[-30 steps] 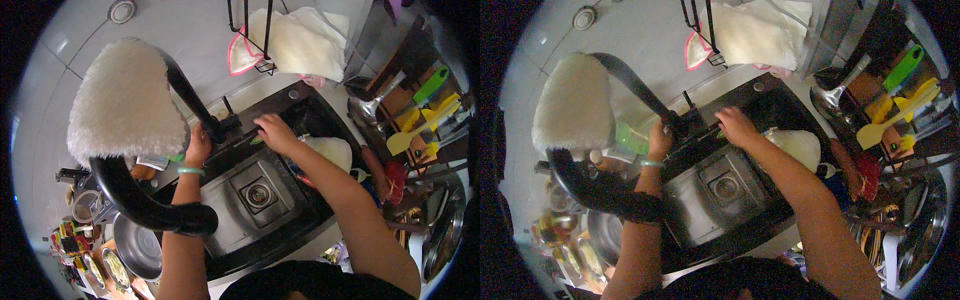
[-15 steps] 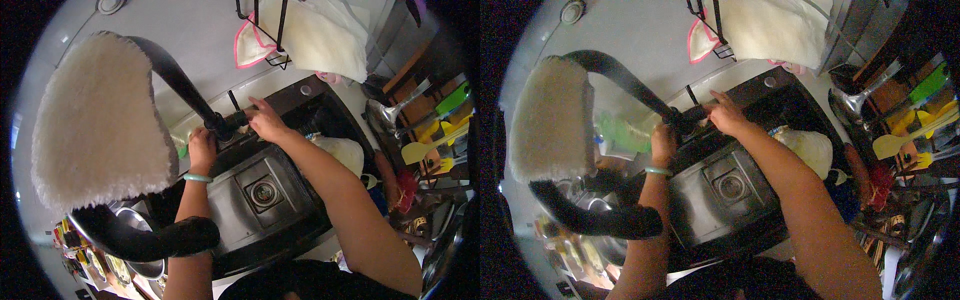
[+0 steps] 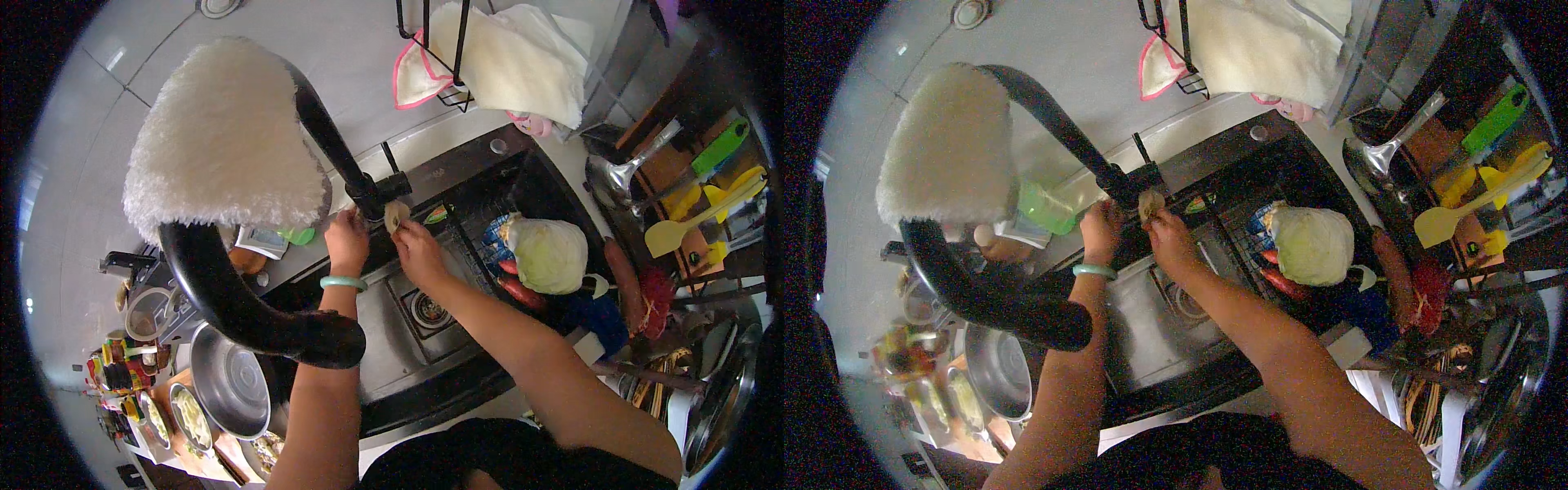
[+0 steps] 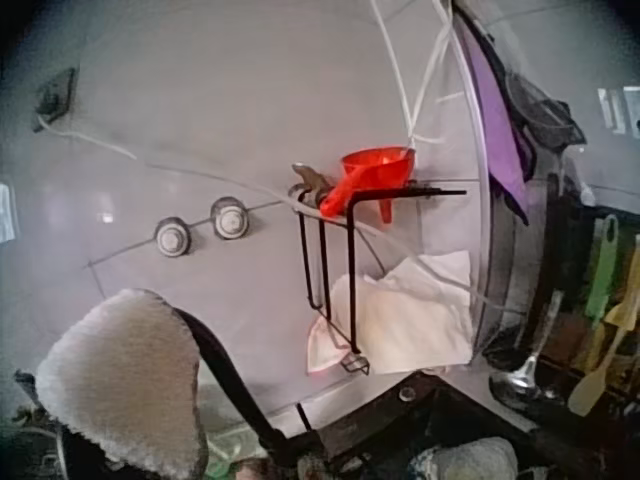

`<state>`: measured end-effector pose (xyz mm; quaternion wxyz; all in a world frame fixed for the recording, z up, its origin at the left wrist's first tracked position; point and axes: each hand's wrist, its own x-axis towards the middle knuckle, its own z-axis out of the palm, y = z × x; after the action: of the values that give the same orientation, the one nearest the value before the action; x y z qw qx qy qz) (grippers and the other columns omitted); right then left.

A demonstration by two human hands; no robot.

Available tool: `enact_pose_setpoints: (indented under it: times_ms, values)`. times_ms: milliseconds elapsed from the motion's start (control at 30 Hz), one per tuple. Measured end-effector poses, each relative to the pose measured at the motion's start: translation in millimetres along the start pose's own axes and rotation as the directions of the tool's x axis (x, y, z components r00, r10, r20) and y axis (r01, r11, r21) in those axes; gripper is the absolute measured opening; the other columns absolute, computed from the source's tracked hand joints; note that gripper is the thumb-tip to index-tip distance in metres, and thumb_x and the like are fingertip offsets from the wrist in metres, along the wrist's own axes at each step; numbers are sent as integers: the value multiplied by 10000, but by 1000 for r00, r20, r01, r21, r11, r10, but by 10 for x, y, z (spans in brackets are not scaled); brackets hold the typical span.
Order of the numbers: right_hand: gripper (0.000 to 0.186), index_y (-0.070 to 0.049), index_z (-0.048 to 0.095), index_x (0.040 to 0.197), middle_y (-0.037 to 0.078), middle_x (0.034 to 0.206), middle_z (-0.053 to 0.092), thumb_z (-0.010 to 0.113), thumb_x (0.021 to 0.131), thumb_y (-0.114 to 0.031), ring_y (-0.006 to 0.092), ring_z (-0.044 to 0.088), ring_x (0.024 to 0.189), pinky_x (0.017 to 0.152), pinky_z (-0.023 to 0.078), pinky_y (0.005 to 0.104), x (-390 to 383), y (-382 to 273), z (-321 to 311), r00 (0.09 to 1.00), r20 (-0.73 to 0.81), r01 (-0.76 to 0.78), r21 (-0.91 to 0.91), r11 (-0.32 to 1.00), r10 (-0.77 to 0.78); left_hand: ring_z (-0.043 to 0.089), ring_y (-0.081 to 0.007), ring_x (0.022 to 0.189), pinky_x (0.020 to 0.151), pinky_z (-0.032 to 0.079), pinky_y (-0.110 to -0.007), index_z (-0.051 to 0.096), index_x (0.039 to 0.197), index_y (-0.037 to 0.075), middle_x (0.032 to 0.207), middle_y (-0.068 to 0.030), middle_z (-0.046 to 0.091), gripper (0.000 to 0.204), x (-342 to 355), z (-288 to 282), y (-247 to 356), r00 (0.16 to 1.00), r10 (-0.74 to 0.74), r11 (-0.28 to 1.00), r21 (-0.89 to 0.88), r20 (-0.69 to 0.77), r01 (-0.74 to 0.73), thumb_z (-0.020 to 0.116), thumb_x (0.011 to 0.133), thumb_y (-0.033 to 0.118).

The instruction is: The person cleans the kitchen sink area using a cloth. They wipe the sink basin, faucet, and surrounding countertop, then rinse and wring the cloth under running water.

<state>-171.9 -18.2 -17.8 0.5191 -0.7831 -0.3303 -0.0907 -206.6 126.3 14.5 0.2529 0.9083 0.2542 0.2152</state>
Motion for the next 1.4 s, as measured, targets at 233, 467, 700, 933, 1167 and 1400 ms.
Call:
enact_pose_setpoints:
  times_ms: [233, 467, 700, 933, 1167, 1400]
  values:
    - [124, 18, 610, 880, 189, 873, 588, 564, 852, -93, 365, 566, 840, 739, 461, 402, 315, 216, 272, 990, -132, -39, 43, 998, 45, 617, -401, 744, 672, 488, -453, 636, 862, 15, 762, -221, 627, 208, -693, -18, 22, 991, -132, 988, -78, -2, 131, 581, 827, 212]
    - [130, -36, 639, 906, 164, 884, 598, 592, 785, -22, 333, 577, 853, 763, 472, 385, 346, 236, -26, 998, -62, -20, 3, 1000, 20, 622, -366, 892, 837, 475, -456, 632, 1065, 107, 1038, -164, 634, 273, -2351, 627, -878, 834, 219, 963, 27, 507, -270, 571, 826, 223]
    - [226, -30, 582, 1015, 165, 1154, 534, 514, 799, -29, 332, 498, 1087, 924, 414, 410, 944, -145, -601, 967, 85, 253, -329, 910, -239, 619, -360, 845, 735, 492, -396, 669, 925, 48, 951, -216, 636, 275, -2039, -252, -414, 666, -172, 983, 87, 726, 159, 542, 806, 261]
    - [300, -14, 630, 1041, 98, 1292, 506, 422, 860, -130, 236, 399, 1267, 1090, 282, 354, 1441, -277, -554, 715, 668, 683, -604, 410, -206, 591, -255, 756, 657, 471, -354, 600, 848, 17, 799, -122, 587, 220, -2234, -411, -614, 734, -268, 707, -390, 624, 590, 523, 784, 212]
    - [328, 31, 551, 1136, 154, 1235, 527, 431, 858, -96, 305, 434, 1228, 1017, 369, 393, 936, -121, -640, 857, 322, 513, -594, 620, -402, 590, -250, 770, 656, 492, -348, 564, 853, 0, 844, -126, 601, 229, -2170, -439, -170, 425, -471, -272, -585, 773, 764, 470, 830, 207]
    - [318, -78, 617, 1043, 155, 1005, 649, 523, 888, -339, 308, 629, 909, 764, 505, 382, -961, -131, -87, 663, 570, -381, -301, 874, 486, 595, -275, 931, 823, 501, -435, 549, 1078, 13, 1039, -151, 600, 286, -2144, 234, -563, 518, -243, -476, -566, 820, 672, 535, 813, 120]
